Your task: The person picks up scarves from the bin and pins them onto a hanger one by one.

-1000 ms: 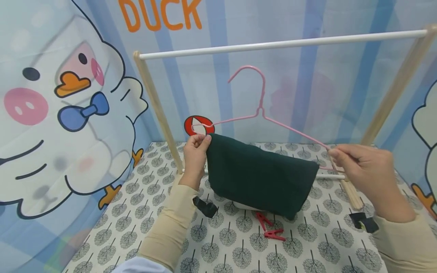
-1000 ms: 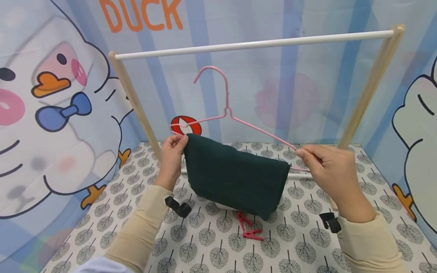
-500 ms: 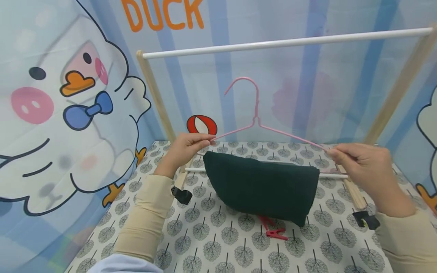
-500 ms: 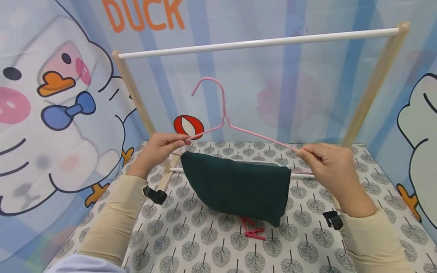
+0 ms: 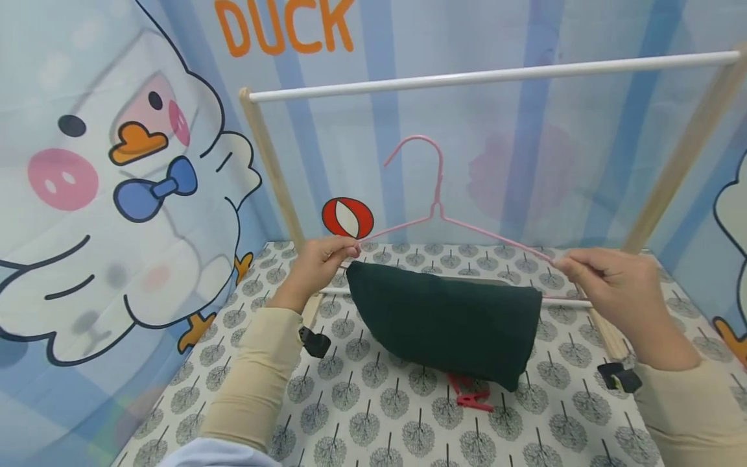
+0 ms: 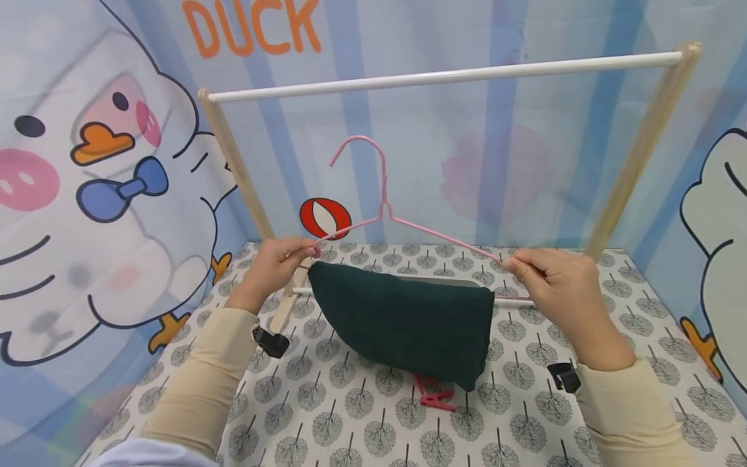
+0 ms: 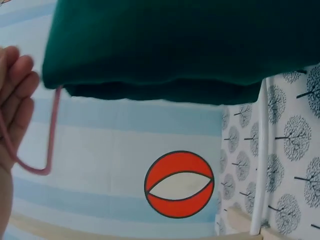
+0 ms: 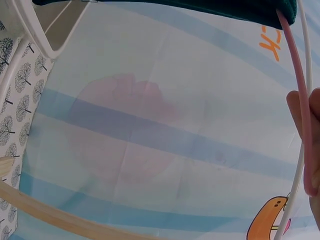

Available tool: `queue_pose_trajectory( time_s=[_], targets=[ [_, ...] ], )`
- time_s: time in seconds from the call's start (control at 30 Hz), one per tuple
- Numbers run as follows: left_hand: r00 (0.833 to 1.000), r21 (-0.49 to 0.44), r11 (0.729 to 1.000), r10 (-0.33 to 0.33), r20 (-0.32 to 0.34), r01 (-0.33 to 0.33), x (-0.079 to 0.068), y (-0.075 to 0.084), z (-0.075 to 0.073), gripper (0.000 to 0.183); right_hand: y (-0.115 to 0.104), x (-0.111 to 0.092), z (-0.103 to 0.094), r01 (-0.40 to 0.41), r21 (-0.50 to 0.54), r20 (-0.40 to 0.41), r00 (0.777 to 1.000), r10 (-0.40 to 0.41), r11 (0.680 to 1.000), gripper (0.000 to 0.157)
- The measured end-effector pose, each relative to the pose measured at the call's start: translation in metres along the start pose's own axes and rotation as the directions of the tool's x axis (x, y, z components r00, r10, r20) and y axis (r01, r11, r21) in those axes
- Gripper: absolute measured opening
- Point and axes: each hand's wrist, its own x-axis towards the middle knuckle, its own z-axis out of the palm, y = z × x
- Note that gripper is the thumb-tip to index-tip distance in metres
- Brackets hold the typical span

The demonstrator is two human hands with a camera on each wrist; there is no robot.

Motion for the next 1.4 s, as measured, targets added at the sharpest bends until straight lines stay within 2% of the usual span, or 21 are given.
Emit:
queue_pose_trajectory(
  time_s=[0.07,0.23,0.37,0.47,0.5,0.57,0.67,0.73,0.77,0.8,0.87,0.9,0.97,1.0,1.07,1.1,1.2,1.23,1.27,1.33,1.4],
  targets=[
    [0.996,0.023,0.998,0.052,-0.074,-0.050,0.001,0.002,0.002,0.013,0.001,0.001,0.000,-0.017,0.003,0.007,1.000,0.017,1.000,0.051],
    [0.967,0.117,0.983,0.165,-0.193,-0.144,0.006,0.007,0.007,0.009,0.006,0.001,-0.003,-0.119,0.012,0.030,0.993,0.118,0.993,0.007],
    [0.946,0.151,0.969,0.225,-0.235,-0.193,0.010,0.011,0.011,0.009,0.010,-0.003,-0.009,-0.241,-0.003,0.023,0.970,0.241,0.970,0.012],
    [0.933,0.145,0.967,0.243,-0.264,-0.211,0.012,0.012,0.013,0.009,0.011,-0.010,-0.014,-0.374,0.043,-0.029,0.926,0.375,0.926,0.020],
    [0.928,0.148,0.965,0.251,-0.274,-0.217,0.012,0.012,0.013,0.009,0.011,-0.014,-0.015,-0.427,0.048,-0.057,0.902,0.429,0.903,0.023],
    [0.918,0.148,0.961,0.267,-0.292,-0.232,0.013,0.012,0.014,0.008,0.010,-0.025,-0.017,-0.532,0.059,-0.119,0.836,0.535,0.845,0.030],
    [0.902,0.165,0.956,0.284,-0.324,-0.242,0.016,0.013,0.013,0.007,0.009,-0.048,-0.013,-0.676,0.069,-0.175,0.715,0.676,0.733,0.032],
    [0.891,0.170,0.955,0.288,-0.351,-0.242,0.017,0.014,0.012,0.006,0.007,-0.063,-0.008,-0.773,0.049,-0.131,0.623,0.771,0.633,0.034],
    [0.887,0.172,0.956,0.286,-0.364,-0.237,0.018,0.015,0.012,0.006,0.005,-0.071,-0.005,-0.804,0.024,-0.077,0.591,0.803,0.595,0.036],
    [0.883,0.173,0.957,0.282,-0.376,-0.232,0.019,0.016,0.011,0.006,0.003,-0.078,-0.002,-0.819,-0.019,-0.006,0.574,0.819,0.573,0.038],
    [0.875,0.171,0.959,0.277,-0.396,-0.226,0.020,0.018,0.011,0.006,-0.002,-0.090,0.005,-0.810,-0.130,0.168,0.551,0.818,0.572,0.042],
    [0.873,0.166,0.960,0.273,-0.403,-0.224,0.021,0.019,0.011,0.006,-0.005,-0.096,0.009,-0.787,-0.168,0.259,0.545,0.797,0.593,0.044],
    [0.870,0.163,0.962,0.268,-0.413,-0.219,0.021,0.021,0.010,0.007,-0.011,-0.106,0.018,-0.721,-0.205,0.429,0.542,0.723,0.662,0.045],
    [0.868,0.159,0.963,0.266,-0.420,-0.219,0.021,0.022,0.009,0.007,-0.014,-0.110,0.023,-0.689,-0.197,0.488,0.548,0.679,0.698,0.040],
    [0.863,0.161,0.964,0.262,-0.433,-0.212,0.022,0.025,0.008,0.007,-0.021,-0.117,0.032,-0.655,-0.177,0.592,0.525,0.612,0.734,0.034],
    [0.862,0.162,0.965,0.258,-0.437,-0.207,0.022,0.025,0.008,0.007,-0.024,-0.121,0.037,-0.635,-0.161,0.628,0.525,0.574,0.756,0.030],
    [0.855,0.177,0.966,0.251,-0.453,-0.190,0.021,0.029,0.005,0.006,-0.034,-0.129,0.050,-0.578,-0.140,0.719,0.499,0.484,0.804,0.023],
    [0.854,0.182,0.966,0.248,-0.457,-0.184,0.021,0.030,0.004,0.007,-0.037,-0.131,0.054,-0.560,-0.144,0.745,0.481,0.462,0.816,0.025],
    [0.854,0.185,0.966,0.245,-0.460,-0.178,0.021,0.031,0.003,0.007,-0.039,-0.132,0.058,-0.550,-0.146,0.768,0.462,0.445,0.823,0.027],
    [0.852,0.185,0.968,0.238,-0.466,-0.170,0.022,0.034,0.001,0.007,-0.043,-0.134,0.064,-0.519,-0.159,0.792,0.440,0.422,0.840,0.031],
    [0.850,0.184,0.970,0.231,-0.474,-0.160,0.022,0.036,0.000,0.007,-0.046,-0.133,0.068,-0.506,-0.181,0.804,0.418,0.423,0.843,0.037]
  ],
)
